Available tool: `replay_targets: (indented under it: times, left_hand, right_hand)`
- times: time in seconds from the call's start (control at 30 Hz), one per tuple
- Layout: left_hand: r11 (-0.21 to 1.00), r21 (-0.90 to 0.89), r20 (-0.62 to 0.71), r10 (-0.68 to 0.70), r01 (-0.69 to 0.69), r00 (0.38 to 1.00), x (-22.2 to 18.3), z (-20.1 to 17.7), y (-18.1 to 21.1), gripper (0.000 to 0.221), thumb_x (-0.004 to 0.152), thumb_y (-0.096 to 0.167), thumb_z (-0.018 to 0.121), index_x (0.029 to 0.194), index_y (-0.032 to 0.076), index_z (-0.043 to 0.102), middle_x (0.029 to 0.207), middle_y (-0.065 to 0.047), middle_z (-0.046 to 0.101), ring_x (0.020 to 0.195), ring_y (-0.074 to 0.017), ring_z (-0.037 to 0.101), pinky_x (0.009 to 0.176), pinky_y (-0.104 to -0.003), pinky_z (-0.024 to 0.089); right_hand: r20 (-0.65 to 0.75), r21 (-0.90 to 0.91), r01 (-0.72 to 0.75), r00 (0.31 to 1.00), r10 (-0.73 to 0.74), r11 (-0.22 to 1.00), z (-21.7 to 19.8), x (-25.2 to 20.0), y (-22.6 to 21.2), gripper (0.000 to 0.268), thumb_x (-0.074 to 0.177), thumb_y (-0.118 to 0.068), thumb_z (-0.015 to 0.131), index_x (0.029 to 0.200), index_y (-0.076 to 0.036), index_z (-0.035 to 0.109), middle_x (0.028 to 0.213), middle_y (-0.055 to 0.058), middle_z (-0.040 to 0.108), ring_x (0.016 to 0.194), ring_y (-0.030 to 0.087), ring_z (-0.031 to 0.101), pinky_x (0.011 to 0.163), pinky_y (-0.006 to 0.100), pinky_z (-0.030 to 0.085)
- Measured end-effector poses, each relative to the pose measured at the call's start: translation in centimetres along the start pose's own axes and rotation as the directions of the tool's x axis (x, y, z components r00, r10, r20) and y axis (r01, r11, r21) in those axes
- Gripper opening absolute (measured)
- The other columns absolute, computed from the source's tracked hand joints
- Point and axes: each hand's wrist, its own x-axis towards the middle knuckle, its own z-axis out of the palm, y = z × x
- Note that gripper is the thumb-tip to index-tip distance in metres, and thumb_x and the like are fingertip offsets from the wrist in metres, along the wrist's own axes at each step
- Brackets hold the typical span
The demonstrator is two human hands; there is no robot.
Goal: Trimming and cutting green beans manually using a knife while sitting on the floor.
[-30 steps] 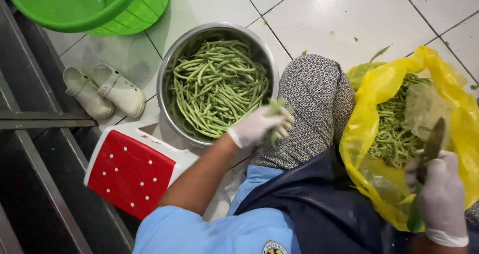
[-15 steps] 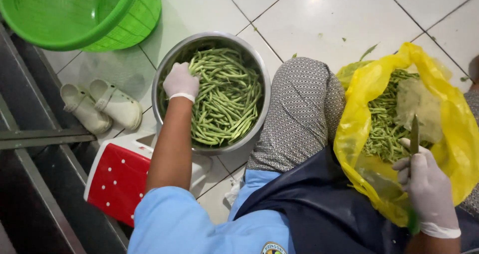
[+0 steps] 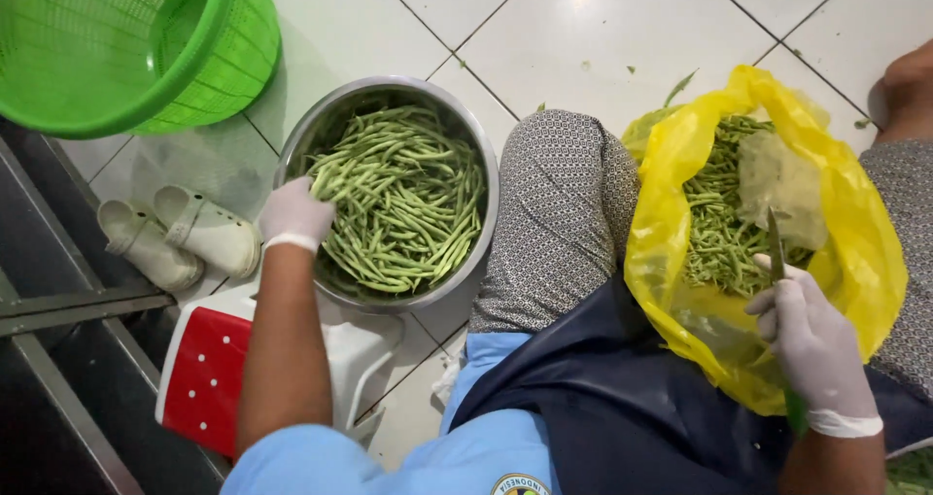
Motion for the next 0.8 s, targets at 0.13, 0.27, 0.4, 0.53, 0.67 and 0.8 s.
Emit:
replay_targets:
  times: [0.13, 0.27, 0.4, 0.53, 0.67, 0.8]
  left_hand:
    - [0.999, 0.021, -0.100, 0.047, -0.045, 0.994, -0.3, 1.3, -2.5, 0.016, 0.079, 0.014, 0.052, 0.090, 0.006, 0.062, 0.099, -0.018, 0.065, 0.091, -0.0391, 0.062, 0.074, -0.049, 0.049]
    - [0.958, -0.049, -0.458, 0.229, -0.282, 0.859, -0.2, 2.6, -2.7, 0.015, 0.082, 0.021, 0.065, 0.084, 0.007, 0.064, 0.087, -0.019, 0.061, 0.080, -0.0429, 0.060, 0.067, -0.054, 0.047]
    - [0.842, -0.220, -0.620, 0.270, -0.493, 0.737, -1.4, 3.1, 0.3, 0.019, 0.080, 0.028, 0.074, 0.082, 0.010, 0.067, 0.070, -0.010, 0.065, 0.065, -0.0323, 0.060, 0.060, -0.043, 0.045]
    - [0.570, -0.568, -0.475, 0.363, -0.594, 0.802, -5.2, 5.0, 7.6, 0.008, 0.078, 0.019, 0.074, 0.083, 0.013, 0.071, 0.072, -0.001, 0.067, 0.067, -0.0140, 0.060, 0.071, -0.030, 0.045]
    - [0.372, -0.789, -0.235, 0.552, -0.488, 0.800, -10.4, 7.3, 15.2, 0.018, 0.073, 0.012, 0.075, 0.090, 0.005, 0.073, 0.085, -0.012, 0.073, 0.081, -0.0202, 0.067, 0.079, -0.034, 0.052]
    - [0.458, -0.759, -0.080, 0.640, -0.463, 0.764, -15.0, 7.6, 19.9, 0.017, 0.064, 0.020, 0.081, 0.080, 0.015, 0.075, 0.070, -0.006, 0.071, 0.072, -0.0175, 0.071, 0.069, -0.029, 0.053]
  right_hand:
    - [-0.010, -0.006, 0.009, 1.000, -0.009, 1.000, 0.3, 0.1, -0.2, 0.040, 0.105, -0.022, 0.031, 0.132, -0.007, 0.057, 0.080, 0.012, 0.059, 0.062, 0.021, 0.046, 0.058, 0.033, 0.037]
    - [0.015, -0.084, 0.031, 0.999, -0.029, 0.996, 0.3, 0.3, -0.4, 0.040, 0.105, -0.024, 0.030, 0.132, -0.012, 0.057, 0.083, 0.009, 0.062, 0.065, 0.022, 0.052, 0.067, 0.032, 0.039]
    - [0.044, -0.111, -0.012, 0.999, 0.017, 0.994, 0.4, 0.5, -0.4, 0.042, 0.104, -0.026, 0.029, 0.133, -0.016, 0.058, 0.084, 0.008, 0.063, 0.064, 0.021, 0.052, 0.059, 0.034, 0.042]
    - [0.011, 0.004, 0.090, 0.996, -0.090, 0.996, 1.2, 1.3, 1.2, 0.043, 0.104, -0.030, 0.029, 0.135, -0.015, 0.055, 0.080, 0.003, 0.060, 0.062, 0.016, 0.049, 0.063, 0.029, 0.043]
    - [-0.044, 0.010, 0.308, 0.951, -0.307, 0.951, 1.2, 0.6, -2.5, 0.055, 0.096, -0.026, 0.026, 0.148, -0.012, 0.039, 0.082, 0.013, 0.063, 0.069, 0.027, 0.057, 0.073, 0.039, 0.046]
    - [0.030, 0.038, 0.277, 0.960, -0.279, 0.960, 0.4, 0.0, -5.7, 0.058, 0.090, -0.020, 0.032, 0.147, -0.027, 0.038, 0.086, 0.012, 0.068, 0.083, 0.035, 0.063, 0.081, 0.047, 0.049]
